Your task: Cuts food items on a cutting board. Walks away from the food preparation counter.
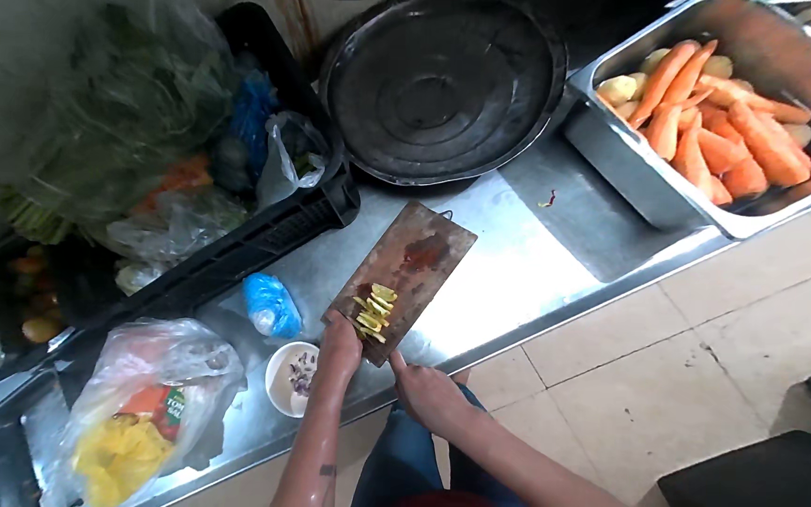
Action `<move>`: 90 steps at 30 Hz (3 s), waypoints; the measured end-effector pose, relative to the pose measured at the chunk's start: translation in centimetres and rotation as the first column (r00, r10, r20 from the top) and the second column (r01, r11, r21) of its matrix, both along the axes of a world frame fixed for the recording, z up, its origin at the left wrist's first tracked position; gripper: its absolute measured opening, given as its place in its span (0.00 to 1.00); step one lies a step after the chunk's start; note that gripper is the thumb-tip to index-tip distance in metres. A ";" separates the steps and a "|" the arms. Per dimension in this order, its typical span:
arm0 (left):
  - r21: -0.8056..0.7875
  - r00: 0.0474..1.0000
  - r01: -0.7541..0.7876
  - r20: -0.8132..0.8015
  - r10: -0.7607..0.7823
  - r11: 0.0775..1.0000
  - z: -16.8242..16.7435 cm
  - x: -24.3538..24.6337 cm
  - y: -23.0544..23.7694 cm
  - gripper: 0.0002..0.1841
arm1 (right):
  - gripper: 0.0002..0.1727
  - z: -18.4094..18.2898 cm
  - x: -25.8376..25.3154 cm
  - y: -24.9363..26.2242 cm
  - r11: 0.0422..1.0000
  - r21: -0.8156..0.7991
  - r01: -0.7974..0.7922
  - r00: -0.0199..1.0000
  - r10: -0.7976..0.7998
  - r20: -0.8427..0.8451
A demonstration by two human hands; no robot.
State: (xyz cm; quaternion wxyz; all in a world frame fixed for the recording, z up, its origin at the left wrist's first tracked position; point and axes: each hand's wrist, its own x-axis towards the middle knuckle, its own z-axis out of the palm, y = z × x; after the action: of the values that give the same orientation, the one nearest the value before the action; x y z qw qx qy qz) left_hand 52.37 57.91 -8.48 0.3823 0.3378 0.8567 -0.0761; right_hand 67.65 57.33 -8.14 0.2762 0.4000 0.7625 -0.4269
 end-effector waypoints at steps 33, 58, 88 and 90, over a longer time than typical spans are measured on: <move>0.430 0.943 0.319 -0.061 -0.326 0.844 -0.1 -2.6 0.7 0.19 | 0.21 1.3 4.5 1.1 0.961 0.112 0.252 0.954 -0.227 -0.195; 0.265 0.805 0.593 -0.174 -0.567 0.760 -1.6 -1.7 3.5 0.18 | 0.25 -0.2 1.9 0.8 0.930 0.126 0.345 0.938 -0.339 -0.070; 0.101 0.819 0.568 -0.157 -0.551 0.817 -0.5 -0.1 5.4 0.10 | 0.23 -1.3 0.1 1.9 0.948 0.161 0.273 0.960 -0.279 0.013; 0.107 0.829 0.556 -0.145 -0.540 0.825 -0.5 -0.1 5.4 0.10 | 0.25 -0.9 1.3 1.2 0.955 0.137 0.263 0.962 -0.270 0.034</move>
State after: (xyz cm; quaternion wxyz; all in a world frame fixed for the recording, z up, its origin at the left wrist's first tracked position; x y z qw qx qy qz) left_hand 52.23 63.32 -8.97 0.2717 0.5916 0.7463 -0.1387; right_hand 68.95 58.56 -9.06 0.2090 0.5273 0.7207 -0.3986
